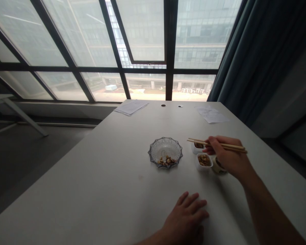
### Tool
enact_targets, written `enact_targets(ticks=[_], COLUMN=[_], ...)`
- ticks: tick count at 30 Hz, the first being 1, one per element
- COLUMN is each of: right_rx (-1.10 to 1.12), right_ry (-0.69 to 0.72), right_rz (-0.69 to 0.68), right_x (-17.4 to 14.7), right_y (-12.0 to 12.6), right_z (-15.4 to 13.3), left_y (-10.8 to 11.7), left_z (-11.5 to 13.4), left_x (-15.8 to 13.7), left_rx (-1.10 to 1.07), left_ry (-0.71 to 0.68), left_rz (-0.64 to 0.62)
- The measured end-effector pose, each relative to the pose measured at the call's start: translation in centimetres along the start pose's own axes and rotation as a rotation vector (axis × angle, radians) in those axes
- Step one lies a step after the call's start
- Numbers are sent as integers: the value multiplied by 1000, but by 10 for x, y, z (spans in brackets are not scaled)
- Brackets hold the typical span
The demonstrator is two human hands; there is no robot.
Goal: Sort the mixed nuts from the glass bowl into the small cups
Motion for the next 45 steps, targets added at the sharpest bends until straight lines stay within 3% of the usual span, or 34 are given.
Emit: enact_targets(ticks=[6, 11, 15, 22, 32, 38, 42, 45], right_rx=[-20, 33, 69, 162, 45, 70, 113, 150], right_ry=[-35, -108, -46, -19, -33, -79, -66, -62], right_rz=[-368, -455, -420, -316, -336, -239, -153, -61], right_x=[-13, -9, -4, 3, 0, 1, 2, 4], right_y=[-45, -72, -75, -55, -76, -79, -67, -40], right_z=[-3, 12, 18, 18, 33, 36, 24, 9], left_y=[-3, -5, -5, -5, -4, -2, -1, -2], left_z=[-1, -2, -1, -3, -2, 0, 0, 0], left_x=[0, 1, 0, 1, 0, 1, 0, 0], left_rx=[15, 17, 18, 30, 16, 11, 2, -1], left_ry=[-1, -2, -4, 0, -1, 1, 1, 9], left_rz=[15, 16, 27, 1, 17, 4, 14, 11])
Point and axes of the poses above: each hand's wrist, its own x-axis towards the middle knuckle, its own y-axis out of the back of the hand, z = x × y, the point moved 2 cm from there along x, towards the middle knuckle, and after that the axes turned 9 degrees about -z, right-handed, at the moved point
